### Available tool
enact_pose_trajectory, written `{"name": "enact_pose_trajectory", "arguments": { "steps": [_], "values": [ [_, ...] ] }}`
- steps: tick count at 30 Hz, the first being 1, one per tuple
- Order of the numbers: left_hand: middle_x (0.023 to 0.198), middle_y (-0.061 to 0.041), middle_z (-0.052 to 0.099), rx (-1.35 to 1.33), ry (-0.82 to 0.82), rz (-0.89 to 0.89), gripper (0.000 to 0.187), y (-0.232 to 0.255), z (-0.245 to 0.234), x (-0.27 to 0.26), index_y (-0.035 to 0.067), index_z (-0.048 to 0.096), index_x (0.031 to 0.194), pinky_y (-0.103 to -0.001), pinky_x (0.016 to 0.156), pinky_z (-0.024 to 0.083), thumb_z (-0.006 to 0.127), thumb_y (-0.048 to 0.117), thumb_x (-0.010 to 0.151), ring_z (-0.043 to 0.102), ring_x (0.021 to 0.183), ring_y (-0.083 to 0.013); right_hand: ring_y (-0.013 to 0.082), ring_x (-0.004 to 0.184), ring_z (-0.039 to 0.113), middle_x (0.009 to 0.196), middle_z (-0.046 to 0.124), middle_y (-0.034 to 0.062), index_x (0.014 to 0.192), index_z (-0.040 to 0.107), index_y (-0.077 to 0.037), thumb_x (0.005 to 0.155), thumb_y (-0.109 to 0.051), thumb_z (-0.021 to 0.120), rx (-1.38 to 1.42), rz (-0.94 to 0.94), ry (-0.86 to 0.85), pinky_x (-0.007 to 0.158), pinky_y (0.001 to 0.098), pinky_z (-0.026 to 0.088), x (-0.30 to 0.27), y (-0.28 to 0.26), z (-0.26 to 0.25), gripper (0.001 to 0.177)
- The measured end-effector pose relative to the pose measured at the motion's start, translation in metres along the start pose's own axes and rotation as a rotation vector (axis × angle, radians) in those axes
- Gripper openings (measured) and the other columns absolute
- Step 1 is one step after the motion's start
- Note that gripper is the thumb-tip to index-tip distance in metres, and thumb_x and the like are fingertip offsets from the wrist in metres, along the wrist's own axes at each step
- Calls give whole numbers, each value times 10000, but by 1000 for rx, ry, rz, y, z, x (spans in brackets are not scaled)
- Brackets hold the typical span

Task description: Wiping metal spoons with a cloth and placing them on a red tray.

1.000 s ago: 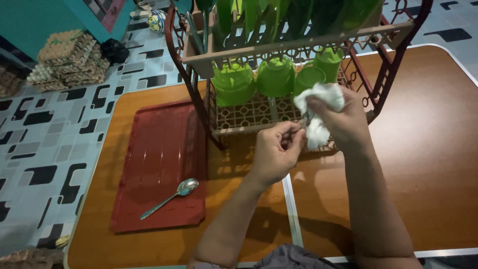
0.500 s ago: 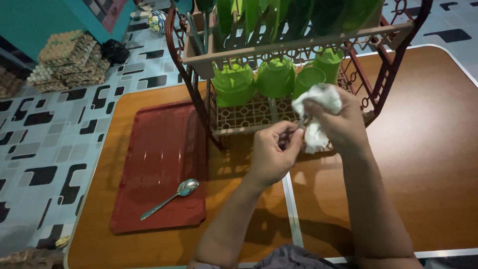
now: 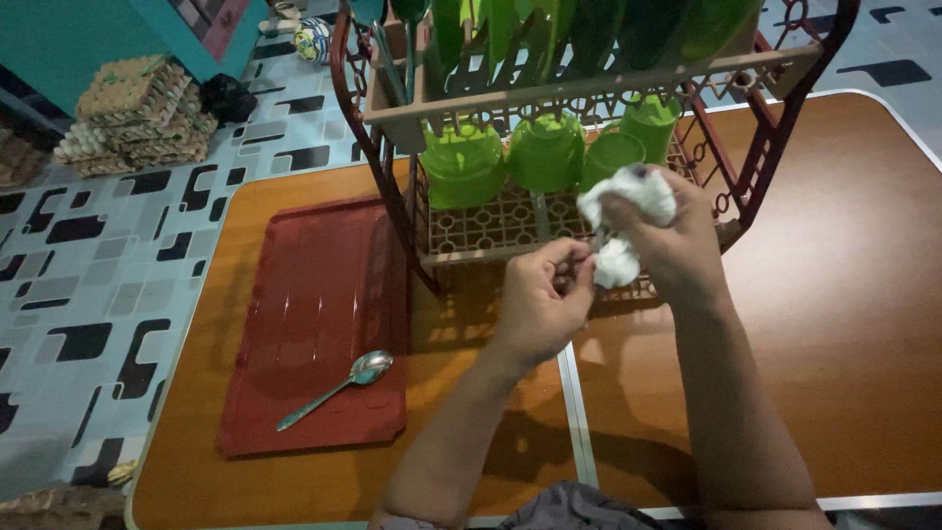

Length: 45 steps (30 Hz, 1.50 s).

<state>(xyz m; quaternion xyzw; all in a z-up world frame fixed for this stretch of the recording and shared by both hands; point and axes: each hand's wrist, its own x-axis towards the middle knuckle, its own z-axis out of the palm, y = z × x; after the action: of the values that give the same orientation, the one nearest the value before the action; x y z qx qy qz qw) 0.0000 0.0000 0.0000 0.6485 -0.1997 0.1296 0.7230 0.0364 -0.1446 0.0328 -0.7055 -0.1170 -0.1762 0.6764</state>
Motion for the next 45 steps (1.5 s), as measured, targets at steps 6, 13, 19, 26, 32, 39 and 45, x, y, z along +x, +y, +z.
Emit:
{"name": "enact_pose_trajectory", "arguments": {
  "steps": [6,13,19,26,32,39,45],
  "values": [
    [550,-143,609,-7,2,24,112,7,5,0,-82,702,937,-222,367,439,593,-52,933,631,407,-185,80,726,572,789,641,23,949,693,-72,1071,-121,650,-29,-37,93,746,246,465,-8,-23,14,138],
    [563,-134,611,25,3,30,117,-12,-3,4,-91,689,936,-213,360,428,577,-58,930,619,406,-160,132,755,593,830,659,59,1003,697,-56,909,-149,797,15,-8,-107,776,279,475,0,-7,0,165],
    [599,-152,622,24,6,17,104,10,3,1,-88,691,933,-240,394,451,600,-38,926,625,473,-151,185,668,578,799,657,98,992,698,-46,1025,-163,719,-50,0,-22,767,327,481,0,1,-6,123],
    [631,-154,647,-29,23,-13,110,-2,5,1,-105,686,970,-228,389,471,610,-32,939,614,451,-144,182,740,570,813,642,110,983,685,-18,1050,-124,681,-90,-56,-14,795,349,474,-2,-2,-3,125],
    [586,-131,627,-10,23,-26,109,2,4,0,-88,695,938,-217,355,465,599,-36,930,618,401,-166,157,708,574,788,639,83,972,688,-22,977,-125,759,-60,-60,-22,798,324,490,1,3,-3,125],
    [676,-147,652,130,-37,14,115,13,-1,2,-28,740,985,-305,431,477,683,1,889,673,595,-175,75,645,494,702,577,7,832,644,-84,1150,-181,585,-103,-58,110,725,251,451,0,3,2,337],
    [732,-158,719,233,-27,-76,106,36,-16,4,-3,766,969,-315,547,565,697,14,890,719,662,-233,33,472,432,598,544,-33,810,654,-123,1167,-293,496,1,83,112,561,204,391,-12,-50,25,427]
  ]
}}
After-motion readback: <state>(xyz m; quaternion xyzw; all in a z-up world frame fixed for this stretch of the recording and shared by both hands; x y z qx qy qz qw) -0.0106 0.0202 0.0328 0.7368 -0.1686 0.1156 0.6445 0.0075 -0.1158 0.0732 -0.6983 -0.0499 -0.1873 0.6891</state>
